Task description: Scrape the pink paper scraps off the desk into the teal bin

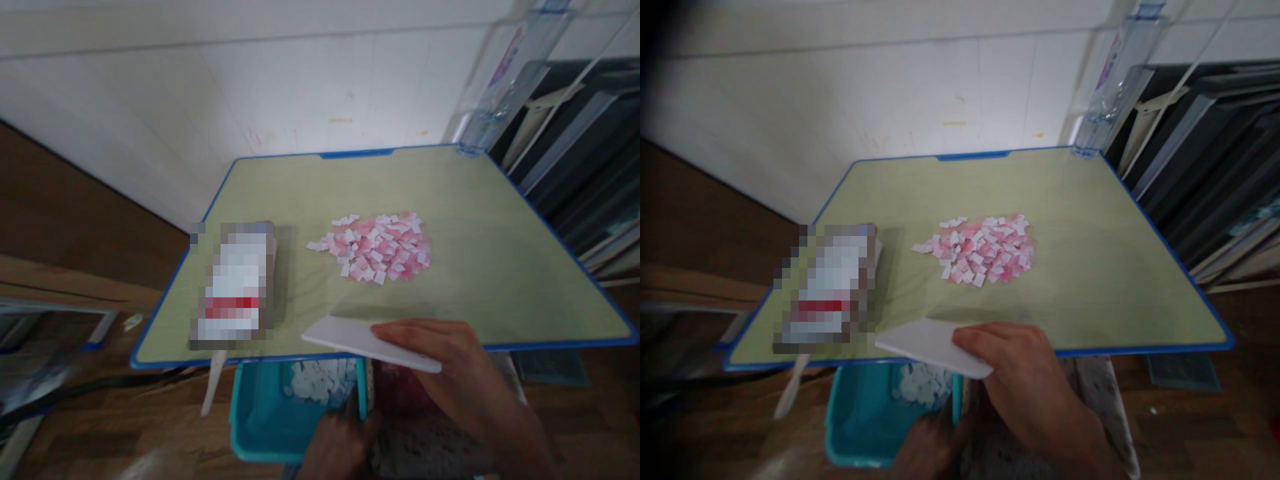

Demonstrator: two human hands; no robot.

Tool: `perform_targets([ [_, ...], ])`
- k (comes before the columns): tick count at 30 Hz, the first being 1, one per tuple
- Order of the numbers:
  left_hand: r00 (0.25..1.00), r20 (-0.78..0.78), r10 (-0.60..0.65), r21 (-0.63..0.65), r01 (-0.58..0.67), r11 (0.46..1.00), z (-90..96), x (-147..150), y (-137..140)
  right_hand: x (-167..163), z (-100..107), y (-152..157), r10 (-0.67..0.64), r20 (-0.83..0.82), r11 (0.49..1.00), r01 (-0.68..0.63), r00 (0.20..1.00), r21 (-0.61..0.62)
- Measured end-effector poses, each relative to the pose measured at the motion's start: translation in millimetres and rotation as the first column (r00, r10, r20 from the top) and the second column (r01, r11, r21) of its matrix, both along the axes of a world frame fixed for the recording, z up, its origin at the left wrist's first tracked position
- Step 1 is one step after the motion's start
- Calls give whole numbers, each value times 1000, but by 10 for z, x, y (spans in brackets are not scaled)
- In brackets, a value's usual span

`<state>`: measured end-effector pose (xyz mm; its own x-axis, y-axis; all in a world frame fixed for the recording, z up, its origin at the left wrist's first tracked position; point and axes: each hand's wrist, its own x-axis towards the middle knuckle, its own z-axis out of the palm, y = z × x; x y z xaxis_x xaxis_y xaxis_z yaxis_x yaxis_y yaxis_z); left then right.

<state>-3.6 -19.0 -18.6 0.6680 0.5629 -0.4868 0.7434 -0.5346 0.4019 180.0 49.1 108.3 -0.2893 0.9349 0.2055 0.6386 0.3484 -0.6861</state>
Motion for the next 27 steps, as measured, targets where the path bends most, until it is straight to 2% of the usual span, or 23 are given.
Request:
perform_targets([
  [10, 991, 130, 43, 43, -49, 998, -28, -11, -40, -100, -11, -136, -20, -75, 997, 15, 997, -74],
  [14, 988, 144, 54, 46, -61, 997, -40, -4, -30, -197, -34, -143, -3, -59, 998, -1, 998, -68],
  [17, 985, 159, 65, 45, -73, 996, -20, -2, -17, -221, -37, -172, -8, -82, 1000, 6, 997, -19],
  [22, 990, 133, 39, 37, -44, 998, 18, -14, -15, -13, -58, -324, -129, -38, 989, 131, 991, 64],
  [27, 993, 111, 36, 60, -43, 997, 42, -6, -13, 152, -164, -466, -115, -5, 991, 115, 993, 61],
])
